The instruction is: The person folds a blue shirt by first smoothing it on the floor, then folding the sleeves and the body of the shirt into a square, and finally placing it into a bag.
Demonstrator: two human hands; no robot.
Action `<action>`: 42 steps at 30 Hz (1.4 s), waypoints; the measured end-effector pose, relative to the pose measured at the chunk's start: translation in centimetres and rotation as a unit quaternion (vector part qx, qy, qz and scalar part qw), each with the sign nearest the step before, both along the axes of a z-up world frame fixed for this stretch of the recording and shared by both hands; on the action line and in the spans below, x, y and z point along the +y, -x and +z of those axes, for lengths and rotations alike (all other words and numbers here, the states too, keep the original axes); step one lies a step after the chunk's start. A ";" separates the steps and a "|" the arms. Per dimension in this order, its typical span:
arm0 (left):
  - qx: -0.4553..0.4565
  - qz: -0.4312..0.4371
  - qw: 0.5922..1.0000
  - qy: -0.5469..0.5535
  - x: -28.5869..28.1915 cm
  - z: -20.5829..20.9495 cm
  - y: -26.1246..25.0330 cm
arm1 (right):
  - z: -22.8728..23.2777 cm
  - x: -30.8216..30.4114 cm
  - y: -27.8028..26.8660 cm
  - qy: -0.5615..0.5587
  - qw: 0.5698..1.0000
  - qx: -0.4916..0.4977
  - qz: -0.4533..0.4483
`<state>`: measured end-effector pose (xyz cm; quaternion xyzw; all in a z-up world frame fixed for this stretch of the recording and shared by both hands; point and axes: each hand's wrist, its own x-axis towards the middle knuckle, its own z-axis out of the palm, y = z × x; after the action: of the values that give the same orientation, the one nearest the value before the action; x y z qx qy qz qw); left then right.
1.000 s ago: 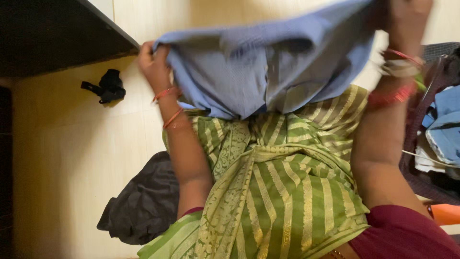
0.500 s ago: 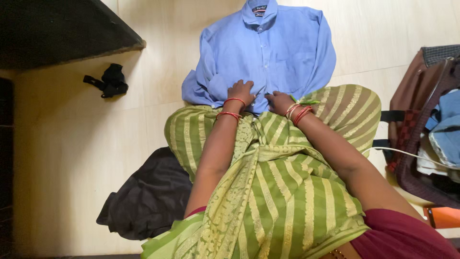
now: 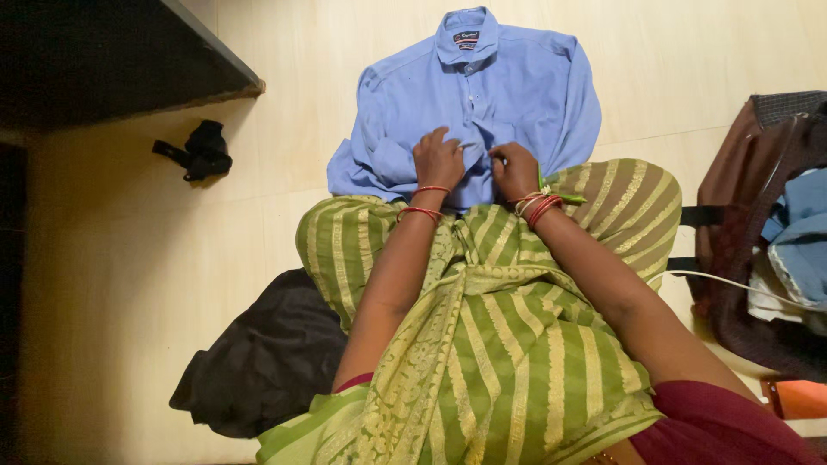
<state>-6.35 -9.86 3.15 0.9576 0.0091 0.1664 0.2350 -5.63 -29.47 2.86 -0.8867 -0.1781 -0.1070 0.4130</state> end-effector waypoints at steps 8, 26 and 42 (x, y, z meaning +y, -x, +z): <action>0.329 -0.139 0.932 0.057 0.8 -2.2 -0.6 | -0.5 -0.3 0.3 0.084 0.993 0.088 -0.005; 0.437 -0.232 0.867 0.052 -0.1 -3.2 -0.2 | -6.8 1.8 -3.6 0.214 0.958 0.188 -0.035; 0.246 -0.041 0.934 0.254 -0.1 -7.1 -1.9 | -8.4 0.4 -3.2 -0.176 0.916 0.352 0.081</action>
<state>-4.49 -9.97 -3.96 0.8763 0.0691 -0.0920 0.4677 -2.38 -29.08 -5.51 -0.7624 -0.0703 0.2161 0.6060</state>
